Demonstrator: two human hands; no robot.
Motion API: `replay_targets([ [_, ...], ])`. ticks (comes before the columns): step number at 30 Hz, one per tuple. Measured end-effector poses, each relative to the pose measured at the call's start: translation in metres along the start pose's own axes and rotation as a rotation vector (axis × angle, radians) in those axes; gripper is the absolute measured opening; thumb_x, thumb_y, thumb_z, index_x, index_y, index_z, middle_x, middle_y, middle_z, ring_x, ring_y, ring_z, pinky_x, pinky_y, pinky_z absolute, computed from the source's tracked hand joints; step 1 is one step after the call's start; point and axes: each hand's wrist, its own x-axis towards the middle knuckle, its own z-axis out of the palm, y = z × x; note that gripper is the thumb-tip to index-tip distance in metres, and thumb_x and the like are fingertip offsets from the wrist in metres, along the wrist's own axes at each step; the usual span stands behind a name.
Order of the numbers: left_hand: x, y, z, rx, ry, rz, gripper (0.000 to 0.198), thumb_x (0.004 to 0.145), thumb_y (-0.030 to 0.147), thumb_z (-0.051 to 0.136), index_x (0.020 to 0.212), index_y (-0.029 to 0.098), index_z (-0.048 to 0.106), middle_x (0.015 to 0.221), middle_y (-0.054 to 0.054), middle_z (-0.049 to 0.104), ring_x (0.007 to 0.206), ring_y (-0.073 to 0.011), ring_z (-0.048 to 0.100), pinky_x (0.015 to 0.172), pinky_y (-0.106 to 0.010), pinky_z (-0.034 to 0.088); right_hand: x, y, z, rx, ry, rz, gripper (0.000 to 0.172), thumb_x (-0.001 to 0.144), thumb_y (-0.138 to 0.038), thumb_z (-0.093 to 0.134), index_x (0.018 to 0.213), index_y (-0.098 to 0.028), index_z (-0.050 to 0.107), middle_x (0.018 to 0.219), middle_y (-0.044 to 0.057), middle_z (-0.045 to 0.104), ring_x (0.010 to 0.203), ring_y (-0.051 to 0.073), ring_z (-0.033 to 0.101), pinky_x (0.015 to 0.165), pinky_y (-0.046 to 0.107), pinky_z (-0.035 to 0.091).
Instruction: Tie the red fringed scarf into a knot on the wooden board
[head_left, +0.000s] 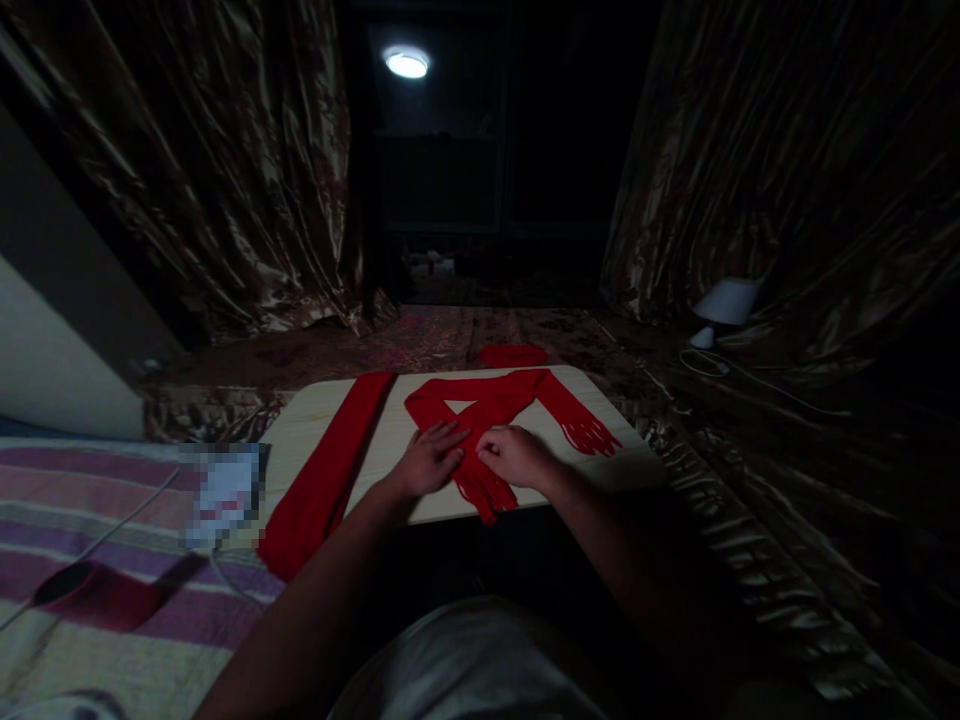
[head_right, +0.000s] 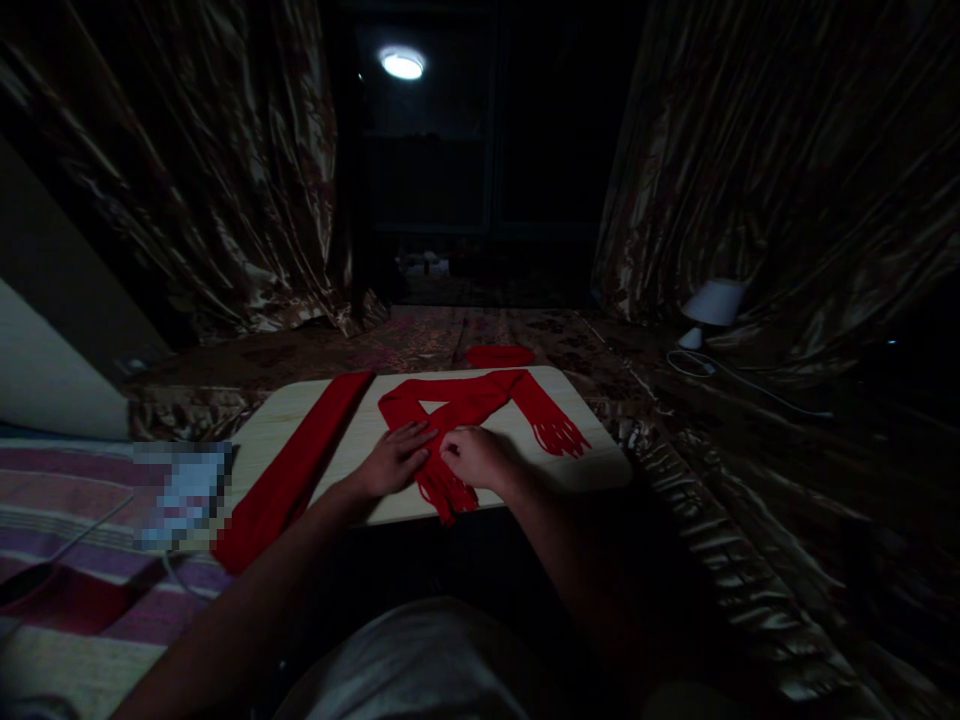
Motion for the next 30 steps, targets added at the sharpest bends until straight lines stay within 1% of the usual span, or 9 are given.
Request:
replay_targets([
  [5, -0.002, -0.02, 0.003, 0.238, -0.022, 0.117, 0.037, 0.082, 0.038, 0.071, 0.119, 0.031, 0.073, 0.14, -0.01, 0.06, 0.138, -0.0313, 0.045, 0.12, -0.05, 0.018, -0.014, -0.004, 0.0, -0.048, -0.014, 0.021, 0.015, 0.086, -0.02, 0.059, 0.083, -0.023, 0.073, 0.081, 0.001, 0.067, 0.072, 0.013, 0.057, 0.065, 0.025, 0.036],
  [10, -0.001, -0.025, 0.003, 0.416, 0.0, 0.22, 0.041, 0.09, 0.042, 0.061, 0.129, 0.032, 0.068, 0.141, -0.01, 0.06, 0.133, -0.0303, 0.052, 0.117, -0.049, 0.025, -0.026, -0.025, 0.004, -0.054, -0.172, -0.177, 0.01, 0.084, -0.028, 0.066, 0.088, -0.025, 0.075, 0.09, 0.002, 0.068, 0.084, 0.016, 0.06, 0.074, 0.025, 0.04],
  [13, 0.0, -0.027, 0.002, 0.527, -0.036, 0.235, 0.044, 0.093, 0.044, 0.055, 0.135, 0.032, 0.063, 0.145, -0.008, 0.056, 0.135, -0.0298, 0.05, 0.116, -0.05, 0.029, -0.029, -0.033, 0.009, -0.165, -0.243, -0.196, 0.019, 0.076, -0.033, 0.073, 0.093, -0.024, 0.073, 0.093, 0.003, 0.068, 0.087, 0.019, 0.06, 0.075, 0.027, 0.04],
  [16, 0.0, -0.03, 0.001, 0.723, -0.098, 0.241, 0.048, 0.098, 0.045, 0.044, 0.143, 0.031, 0.055, 0.15, -0.008, 0.051, 0.137, -0.03, 0.047, 0.114, -0.052, 0.033, -0.032, -0.033, 0.01, -0.214, -0.304, -0.195, 0.011, 0.075, -0.025, 0.069, 0.085, -0.022, 0.071, 0.087, 0.002, 0.068, 0.079, 0.017, 0.059, 0.07, 0.027, 0.037],
  [19, 0.001, -0.033, 0.0, 0.829, -0.113, 0.259, 0.05, 0.101, 0.047, 0.038, 0.147, 0.032, 0.051, 0.152, -0.007, 0.049, 0.138, -0.0287, 0.047, 0.113, -0.051, 0.035, -0.034, -0.027, 0.004, -0.13, -0.475, -0.183, 0.006, 0.074, -0.019, 0.064, 0.073, -0.02, 0.069, 0.073, -0.001, 0.066, 0.066, 0.012, 0.055, 0.063, 0.024, 0.035],
  [22, 0.001, -0.035, 0.001, 0.85, -0.102, 0.266, 0.05, 0.101, 0.048, 0.037, 0.147, 0.033, 0.05, 0.151, -0.007, 0.049, 0.137, -0.028, 0.048, 0.113, -0.05, 0.036, -0.034, -0.02, -0.008, 0.065, -0.649, -0.155, 0.01, 0.075, -0.019, 0.064, 0.076, -0.018, 0.073, 0.065, -0.003, 0.064, 0.059, 0.01, 0.054, 0.057, 0.021, 0.034],
  [24, 0.001, -0.035, 0.001, 0.854, -0.103, 0.269, 0.051, 0.101, 0.049, 0.036, 0.147, 0.033, 0.05, 0.151, -0.007, 0.05, 0.137, -0.0278, 0.048, 0.113, -0.05, 0.036, -0.032, -0.014, -0.015, 0.096, -0.537, -0.102, 0.015, 0.077, -0.017, 0.061, 0.082, -0.017, 0.075, 0.07, -0.002, 0.067, 0.062, 0.011, 0.057, 0.058, 0.021, 0.036],
  [27, 0.002, -0.036, 0.001, 0.858, -0.108, 0.268, 0.051, 0.101, 0.049, 0.035, 0.147, 0.033, 0.049, 0.151, -0.007, 0.05, 0.136, -0.0281, 0.049, 0.112, -0.051, 0.036, -0.027, -0.009, -0.018, -0.048, -0.219, 0.001, 0.027, 0.08, -0.011, 0.054, 0.094, -0.018, 0.076, 0.089, 0.004, 0.073, 0.077, 0.014, 0.063, 0.07, 0.022, 0.041],
  [30, 0.002, -0.038, 0.001, 0.857, -0.107, 0.262, 0.051, 0.101, 0.05, 0.035, 0.148, 0.034, 0.049, 0.151, -0.007, 0.05, 0.137, -0.0285, 0.048, 0.112, -0.051, 0.036, -0.026, -0.005, -0.013, -0.197, -0.189, 0.047, 0.032, 0.081, -0.012, 0.054, 0.103, -0.019, 0.075, 0.101, 0.008, 0.074, 0.087, 0.017, 0.064, 0.077, 0.025, 0.042],
])
